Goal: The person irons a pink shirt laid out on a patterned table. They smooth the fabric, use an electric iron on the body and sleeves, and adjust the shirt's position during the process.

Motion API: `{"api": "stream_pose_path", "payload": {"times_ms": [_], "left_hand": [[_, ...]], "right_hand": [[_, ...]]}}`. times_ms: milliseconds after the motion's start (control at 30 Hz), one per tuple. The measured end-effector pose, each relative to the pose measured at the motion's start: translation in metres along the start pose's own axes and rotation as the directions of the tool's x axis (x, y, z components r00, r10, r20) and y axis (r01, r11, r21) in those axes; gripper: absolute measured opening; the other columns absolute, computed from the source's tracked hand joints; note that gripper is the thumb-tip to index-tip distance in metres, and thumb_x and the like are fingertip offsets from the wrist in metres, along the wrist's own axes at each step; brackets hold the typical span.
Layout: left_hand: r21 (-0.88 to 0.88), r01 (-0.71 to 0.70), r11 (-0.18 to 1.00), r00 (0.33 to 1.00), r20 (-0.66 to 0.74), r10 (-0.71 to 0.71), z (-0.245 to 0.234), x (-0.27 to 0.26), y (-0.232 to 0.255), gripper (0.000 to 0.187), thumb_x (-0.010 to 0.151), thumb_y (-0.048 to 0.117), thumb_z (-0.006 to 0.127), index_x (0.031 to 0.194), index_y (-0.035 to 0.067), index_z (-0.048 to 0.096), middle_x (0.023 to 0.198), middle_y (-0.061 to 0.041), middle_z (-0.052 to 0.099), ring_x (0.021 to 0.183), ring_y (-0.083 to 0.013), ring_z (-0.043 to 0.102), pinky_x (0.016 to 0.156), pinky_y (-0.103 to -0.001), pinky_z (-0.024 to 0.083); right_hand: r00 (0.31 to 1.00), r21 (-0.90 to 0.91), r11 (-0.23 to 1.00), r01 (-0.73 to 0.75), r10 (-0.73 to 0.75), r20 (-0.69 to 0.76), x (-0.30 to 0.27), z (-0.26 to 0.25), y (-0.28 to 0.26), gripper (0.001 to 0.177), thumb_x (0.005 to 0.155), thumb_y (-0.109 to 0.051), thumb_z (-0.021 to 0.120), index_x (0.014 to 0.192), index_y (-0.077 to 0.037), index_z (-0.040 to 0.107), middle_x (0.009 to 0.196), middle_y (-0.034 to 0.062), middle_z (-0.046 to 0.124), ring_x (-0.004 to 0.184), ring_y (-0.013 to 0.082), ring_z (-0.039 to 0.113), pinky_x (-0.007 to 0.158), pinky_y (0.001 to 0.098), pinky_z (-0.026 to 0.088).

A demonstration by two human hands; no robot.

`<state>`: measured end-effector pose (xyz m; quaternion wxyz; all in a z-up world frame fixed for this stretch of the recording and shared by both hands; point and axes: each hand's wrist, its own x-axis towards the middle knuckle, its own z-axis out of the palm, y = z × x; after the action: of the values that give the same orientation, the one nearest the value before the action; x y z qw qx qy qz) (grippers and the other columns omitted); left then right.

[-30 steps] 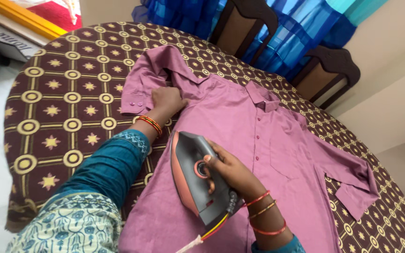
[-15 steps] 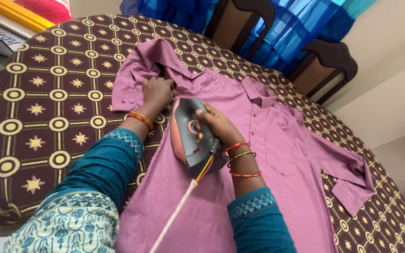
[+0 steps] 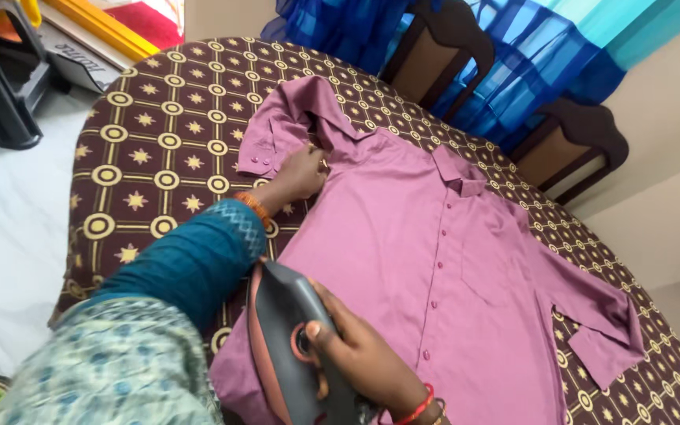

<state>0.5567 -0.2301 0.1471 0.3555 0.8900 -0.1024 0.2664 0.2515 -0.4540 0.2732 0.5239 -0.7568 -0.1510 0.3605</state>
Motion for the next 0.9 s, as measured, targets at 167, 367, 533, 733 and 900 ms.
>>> {"api": "stream_pose_path", "payload": {"times_ms": [167,367,533,733,900], "left_hand": [[-0.195,0.005,0.981,0.914,0.398,0.075,-0.043,-0.084,0.046,0.039,0.085,-0.002,0.049,0.118,0.005,0.069,0.118,-0.018,0.067,0.109,-0.0320,0.067,0.098,-0.043,0.051],[-0.369,-0.133,0.920,0.808,0.498,0.316,-0.102,-0.181,0.066,0.033,0.096,0.014,0.054,0.125,0.005,0.067,0.123,-0.017,0.071,0.118,-0.0292,0.066,0.104,-0.039,0.049],[-0.481,0.252,0.840,0.806,0.584,0.093,-0.114,-0.199,0.057,0.049,0.108,0.037,0.035,0.142,0.009,0.055,0.134,-0.011,0.070,0.127,-0.0208,0.064,0.112,-0.033,0.044],[-0.495,0.197,0.846,0.828,0.546,0.126,-0.117,-0.199,0.057,0.054,0.107,0.044,0.034,0.145,0.010,0.053,0.135,-0.008,0.069,0.130,-0.0225,0.063,0.114,-0.036,0.043],[-0.182,-0.113,0.977,0.845,0.500,0.191,-0.124,-0.202,0.071,0.053,0.099,0.037,0.053,0.146,0.012,0.049,0.135,-0.004,0.070,0.128,-0.0239,0.064,0.124,-0.043,0.031]], "right_hand": [[0.995,-0.065,0.993,0.097,-0.095,0.031,-0.029,-0.003,0.012,0.067,0.102,-0.035,0.057,0.163,-0.018,0.033,0.098,0.0005,0.063,0.064,0.0069,0.059,0.055,0.0255,0.056],[0.983,0.030,0.998,-0.054,0.059,-0.173,-0.043,-0.026,0.018,0.061,0.098,-0.032,0.057,0.156,-0.020,0.044,0.085,0.0058,0.065,0.051,0.0125,0.060,0.047,0.0277,0.054],[0.994,0.001,1.000,-0.015,0.015,-0.112,-0.056,0.011,0.014,0.063,0.098,-0.030,0.057,0.158,-0.021,0.039,0.083,0.0055,0.064,0.051,0.0125,0.062,0.047,0.0274,0.054],[0.990,-0.156,0.978,0.135,-0.140,-0.021,-0.065,0.075,0.003,0.066,0.102,-0.031,0.055,0.161,-0.018,0.030,0.081,0.0030,0.062,0.051,0.0117,0.061,0.049,0.0265,0.054],[0.990,-0.165,0.985,0.051,-0.072,-0.123,-0.080,0.051,0.017,0.061,0.101,-0.029,0.053,0.159,-0.017,0.036,0.078,0.0037,0.062,0.049,0.0113,0.063,0.047,0.0269,0.054]]}}
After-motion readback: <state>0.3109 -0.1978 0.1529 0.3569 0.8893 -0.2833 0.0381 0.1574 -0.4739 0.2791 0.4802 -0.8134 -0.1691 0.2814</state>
